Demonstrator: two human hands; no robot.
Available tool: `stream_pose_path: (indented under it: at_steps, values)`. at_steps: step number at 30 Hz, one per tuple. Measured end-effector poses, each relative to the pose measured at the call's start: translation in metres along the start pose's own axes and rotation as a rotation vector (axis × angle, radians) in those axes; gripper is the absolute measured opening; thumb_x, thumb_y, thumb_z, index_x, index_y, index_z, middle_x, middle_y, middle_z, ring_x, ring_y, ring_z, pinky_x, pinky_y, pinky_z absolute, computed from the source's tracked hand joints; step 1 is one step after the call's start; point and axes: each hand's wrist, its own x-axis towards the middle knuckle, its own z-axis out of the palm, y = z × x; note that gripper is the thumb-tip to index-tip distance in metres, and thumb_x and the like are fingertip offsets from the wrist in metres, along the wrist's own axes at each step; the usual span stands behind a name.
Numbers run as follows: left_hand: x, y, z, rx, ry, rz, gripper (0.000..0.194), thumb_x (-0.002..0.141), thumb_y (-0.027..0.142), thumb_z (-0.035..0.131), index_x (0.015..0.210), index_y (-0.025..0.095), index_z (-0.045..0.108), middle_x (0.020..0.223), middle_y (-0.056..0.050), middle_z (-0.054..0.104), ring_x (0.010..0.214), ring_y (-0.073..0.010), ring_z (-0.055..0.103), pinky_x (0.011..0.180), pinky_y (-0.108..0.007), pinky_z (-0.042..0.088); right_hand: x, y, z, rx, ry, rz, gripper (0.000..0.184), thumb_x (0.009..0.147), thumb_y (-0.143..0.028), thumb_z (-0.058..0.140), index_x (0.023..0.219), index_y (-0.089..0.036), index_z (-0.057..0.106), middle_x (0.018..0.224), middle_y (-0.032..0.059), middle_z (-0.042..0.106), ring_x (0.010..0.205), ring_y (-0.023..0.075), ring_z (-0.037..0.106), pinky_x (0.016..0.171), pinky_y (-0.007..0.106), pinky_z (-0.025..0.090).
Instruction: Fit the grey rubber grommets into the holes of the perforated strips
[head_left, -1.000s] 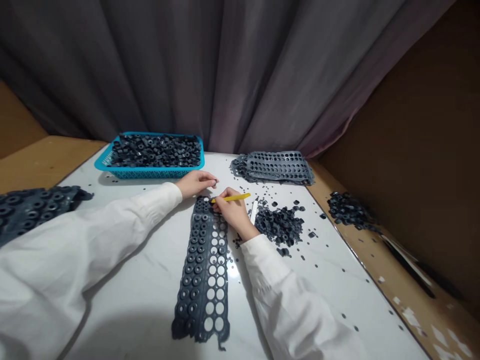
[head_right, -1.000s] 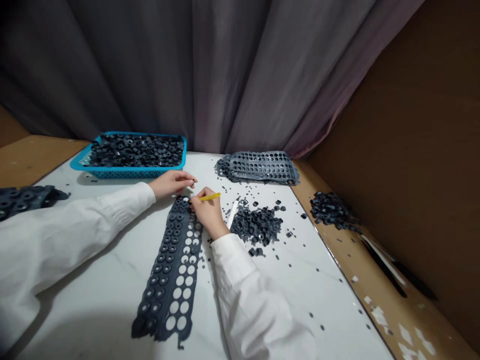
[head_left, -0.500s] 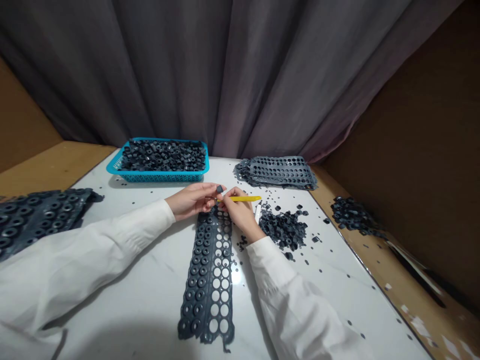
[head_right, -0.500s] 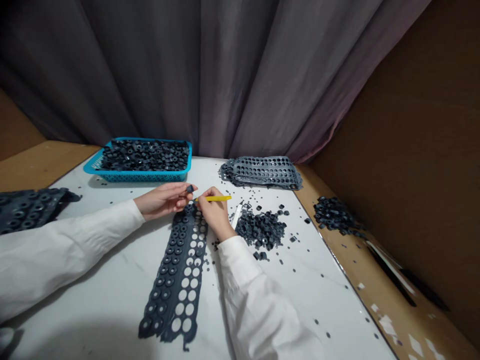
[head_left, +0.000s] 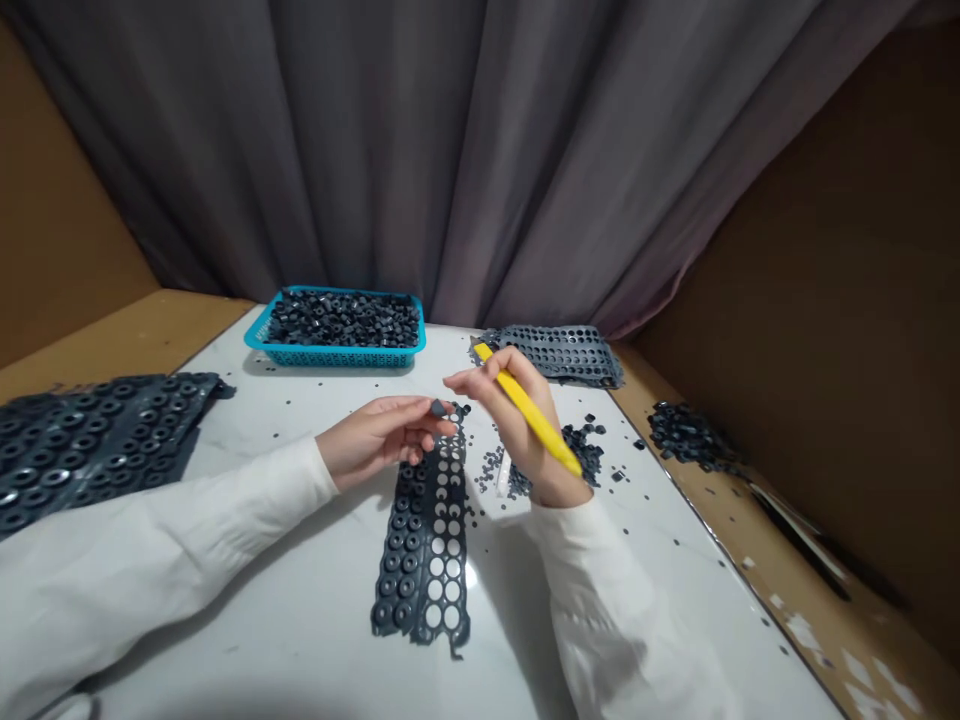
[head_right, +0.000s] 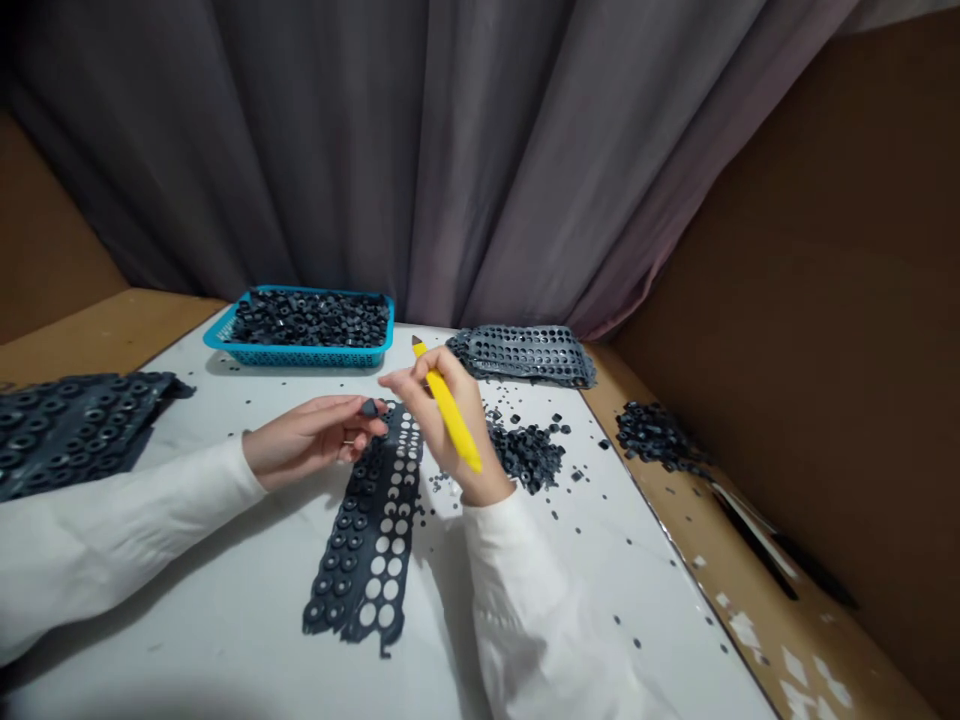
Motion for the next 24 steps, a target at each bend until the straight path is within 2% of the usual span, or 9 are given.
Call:
stream_pose_path:
  at_steps: [3, 5, 10, 13, 18, 24]
  values:
    - [-0.02, -0.001, 0.009, -0.001, 0.012, 0.03, 0.027, 0.077, 0.037, 0.064, 0.089, 0.013, 0.067, 0.079, -0.007, 0.064, 0.063, -0.0102, 0.051, 0.052, -0.02, 0.035, -0.019, -0.018, 0.007, -0.094, -0.113, -0.093, 0.032, 0.07, -0.025, 0.068, 0.077, -0.023, 0.036, 0.09, 0.0046, 0.069, 0.083, 0.0172, 0.064, 0.078, 0.035, 0.048]
    - [-0.034, -0.003, 0.014, 0.04, 0.029, 0.041, 0.028, 0.076, 0.039, 0.064, 0.088, 0.013, 0.068, 0.08, -0.006, 0.063, 0.065, -0.0103, 0.05, 0.053, -0.02, 0.035, -0.032, -0.024, 0.011, -0.137, -0.135, -0.136, 0.037, 0.067, -0.023, 0.07, 0.077, -0.023, 0.035, 0.091, 0.0045, 0.069, 0.082, 0.0178, 0.064, 0.077, 0.036, 0.048]
    - [-0.063, -0.009, 0.021, 0.179, 0.066, 0.075, 0.028, 0.075, 0.041, 0.064, 0.083, 0.014, 0.069, 0.081, -0.006, 0.063, 0.067, -0.0117, 0.048, 0.058, -0.023, 0.035, -0.057, -0.027, 0.022, -0.121, -0.062, -0.17, 0.036, 0.07, -0.02, 0.068, 0.077, -0.025, 0.033, 0.09, 0.0033, 0.069, 0.079, 0.0178, 0.065, 0.075, 0.037, 0.05]
    - [-0.074, -0.012, 0.023, 0.209, 0.091, 0.098, 0.026, 0.071, 0.04, 0.067, 0.078, 0.015, 0.069, 0.073, -0.004, 0.061, 0.064, -0.0119, 0.046, 0.059, -0.024, 0.036, -0.069, -0.027, 0.029, -0.094, -0.012, -0.205, 0.037, 0.071, -0.016, 0.068, 0.076, -0.025, 0.033, 0.086, 0.0014, 0.069, 0.078, 0.0171, 0.066, 0.076, 0.036, 0.05]
    - [-0.085, -0.015, 0.025, 0.197, 0.102, 0.094, 0.026, 0.067, 0.04, 0.071, 0.074, 0.015, 0.069, 0.066, -0.002, 0.058, 0.061, -0.0114, 0.045, 0.059, -0.024, 0.035, -0.081, -0.027, 0.035, -0.102, 0.004, -0.217, 0.037, 0.072, -0.014, 0.067, 0.075, -0.025, 0.031, 0.085, 0.0003, 0.069, 0.077, 0.0163, 0.065, 0.076, 0.035, 0.05]
    - [-0.091, -0.026, 0.02, 0.182, 0.088, 0.065, 0.024, 0.071, 0.038, 0.068, 0.077, 0.016, 0.069, 0.069, -0.002, 0.059, 0.064, -0.0108, 0.047, 0.061, -0.022, 0.036, -0.09, -0.022, 0.041, -0.111, 0.008, -0.198, 0.036, 0.073, -0.018, 0.066, 0.074, -0.025, 0.03, 0.077, -0.0004, 0.068, 0.071, 0.0163, 0.064, 0.071, 0.034, 0.049]
